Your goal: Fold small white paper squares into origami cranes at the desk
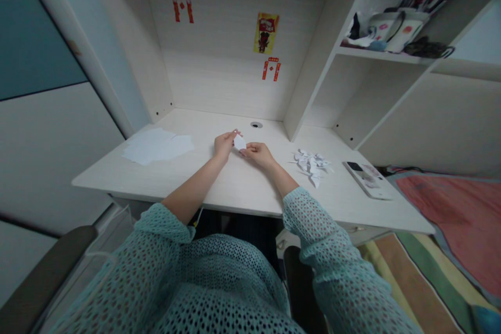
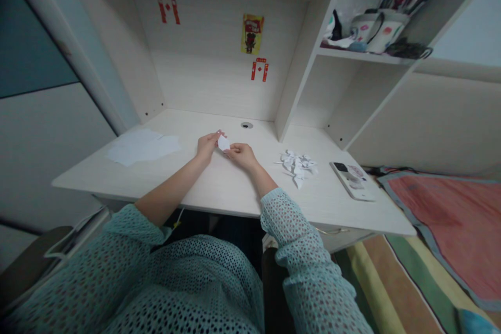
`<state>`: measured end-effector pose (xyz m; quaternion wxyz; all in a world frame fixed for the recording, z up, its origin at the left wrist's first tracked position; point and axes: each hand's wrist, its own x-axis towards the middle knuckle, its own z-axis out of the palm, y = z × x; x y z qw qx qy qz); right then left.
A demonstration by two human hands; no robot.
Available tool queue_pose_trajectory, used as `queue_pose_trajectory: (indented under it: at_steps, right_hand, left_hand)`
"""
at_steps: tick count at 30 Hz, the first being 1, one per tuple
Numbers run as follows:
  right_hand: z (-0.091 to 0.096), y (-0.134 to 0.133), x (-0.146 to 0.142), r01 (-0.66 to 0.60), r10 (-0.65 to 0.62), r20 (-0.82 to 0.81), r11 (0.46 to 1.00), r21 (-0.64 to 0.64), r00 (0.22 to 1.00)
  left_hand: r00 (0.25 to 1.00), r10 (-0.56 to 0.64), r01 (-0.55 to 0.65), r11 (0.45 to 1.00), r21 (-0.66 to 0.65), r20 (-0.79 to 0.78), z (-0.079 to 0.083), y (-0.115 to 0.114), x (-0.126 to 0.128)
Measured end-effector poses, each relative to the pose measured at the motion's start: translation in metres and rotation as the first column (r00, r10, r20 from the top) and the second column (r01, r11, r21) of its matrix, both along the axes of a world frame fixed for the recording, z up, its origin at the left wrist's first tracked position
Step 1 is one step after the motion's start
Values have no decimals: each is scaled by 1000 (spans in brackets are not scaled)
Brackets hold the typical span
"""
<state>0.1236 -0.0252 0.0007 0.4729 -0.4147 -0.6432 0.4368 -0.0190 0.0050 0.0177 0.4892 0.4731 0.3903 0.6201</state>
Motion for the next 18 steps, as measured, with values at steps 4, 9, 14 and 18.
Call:
queue_pose_trajectory:
  at_steps: [4, 9, 14, 18]
  right_hand:
    - [4, 1, 1, 94, -86, -110, 993, 72, 990]
    - [8, 1, 0, 148, -130, -169, 984, 99, 977]
    - [8, 5, 4, 245, -232, -106, 960, 135, 967]
    - [7, 10, 10, 343, -323, -141, 928, 145, 936]
  left_hand:
    - [978, 34, -17, 996, 86, -207, 5, -7, 2]
    - [963, 45, -23, 996, 83, -264, 10, -21, 7]
    - [972, 1, 5, 1000, 25, -236, 10, -21, 9]
    - [946, -124, 113, 992, -52, -300, 3, -14, 9]
